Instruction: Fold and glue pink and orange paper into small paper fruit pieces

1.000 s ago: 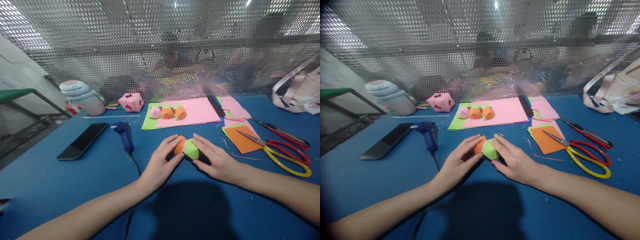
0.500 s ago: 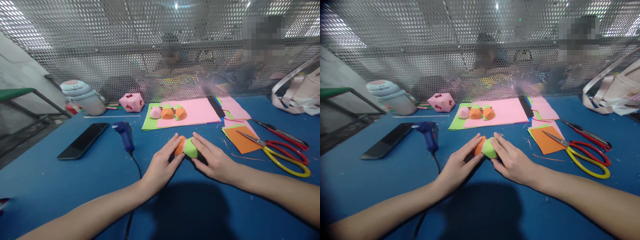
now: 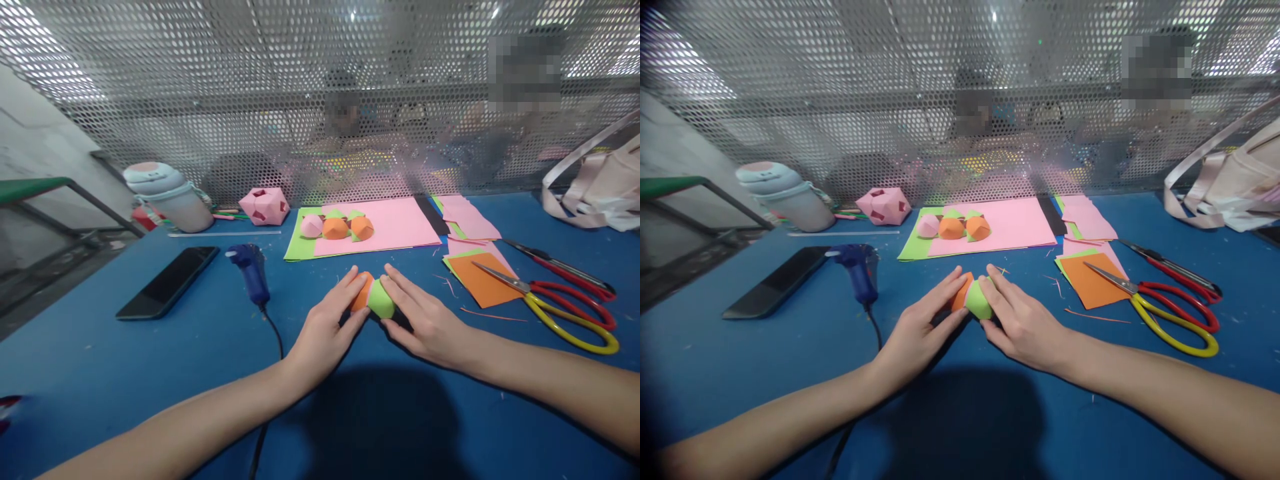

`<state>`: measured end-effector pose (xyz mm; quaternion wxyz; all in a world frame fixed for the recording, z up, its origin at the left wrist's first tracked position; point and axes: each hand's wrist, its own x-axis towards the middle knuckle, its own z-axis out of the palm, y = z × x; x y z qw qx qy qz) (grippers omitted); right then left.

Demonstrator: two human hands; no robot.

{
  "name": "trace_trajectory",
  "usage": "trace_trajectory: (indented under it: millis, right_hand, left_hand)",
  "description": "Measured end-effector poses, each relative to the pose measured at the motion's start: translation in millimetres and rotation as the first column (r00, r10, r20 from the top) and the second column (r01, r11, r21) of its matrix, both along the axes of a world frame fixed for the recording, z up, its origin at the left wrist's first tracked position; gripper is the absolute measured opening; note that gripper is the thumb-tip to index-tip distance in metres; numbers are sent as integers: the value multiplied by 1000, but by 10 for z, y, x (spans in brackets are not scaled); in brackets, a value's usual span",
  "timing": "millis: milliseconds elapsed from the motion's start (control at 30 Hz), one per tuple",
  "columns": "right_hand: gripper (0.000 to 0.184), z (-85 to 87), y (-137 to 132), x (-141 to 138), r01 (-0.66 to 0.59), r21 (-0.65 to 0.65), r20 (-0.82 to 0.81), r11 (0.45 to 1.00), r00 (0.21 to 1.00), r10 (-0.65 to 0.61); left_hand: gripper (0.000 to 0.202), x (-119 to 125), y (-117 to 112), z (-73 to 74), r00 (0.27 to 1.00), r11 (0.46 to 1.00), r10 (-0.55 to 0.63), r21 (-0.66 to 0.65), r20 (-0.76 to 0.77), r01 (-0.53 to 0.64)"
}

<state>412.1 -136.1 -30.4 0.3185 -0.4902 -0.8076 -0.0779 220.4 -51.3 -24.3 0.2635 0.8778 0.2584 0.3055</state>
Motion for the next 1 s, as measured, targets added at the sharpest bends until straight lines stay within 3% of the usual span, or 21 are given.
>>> trace_trajectory:
  millis: [233, 367, 533, 667, 767, 867, 933, 1000]
  right_hand:
    - [67, 24, -20, -20, 31, -73, -10, 997, 999, -31]
    - [71, 75, -65, -49, -15, -100, 3, 995, 1000, 15]
    - [73, 190, -157, -80, -125, -72, 97, 990, 986, 132]
    - [64, 335, -120, -10, -105, -86, 120, 991, 986, 115]
    - [49, 472, 149, 114, -2, -51, 94, 999, 996, 7]
    - [43, 575, 629, 220, 157, 4, 136, 988, 978, -156]
    - [44, 605, 981, 241, 230, -50, 178, 972, 960, -218]
    - [46, 610, 1290, 214, 308, -187, 190, 933, 943, -273]
  left_hand:
    - [61, 11, -52, 94, 1000, 999, -20, -26, -16, 19]
    - [66, 0, -65, 112, 999, 998, -44, -49, 12, 45]
    - [60, -20, -55, 87, 994, 995, -89, -33, 68, 91]
    - [55, -25, -41, 71, 989, 993, -108, -28, 103, 112]
    - [52, -26, -39, 73, 990, 994, -94, -39, 109, 99]
    - [50, -29, -46, 83, 992, 994, -92, -54, 88, 97]
    - [49, -33, -51, 92, 992, 993, -98, -56, 84, 103]
    - [48, -39, -53, 101, 991, 992, -99, -64, 85, 105]
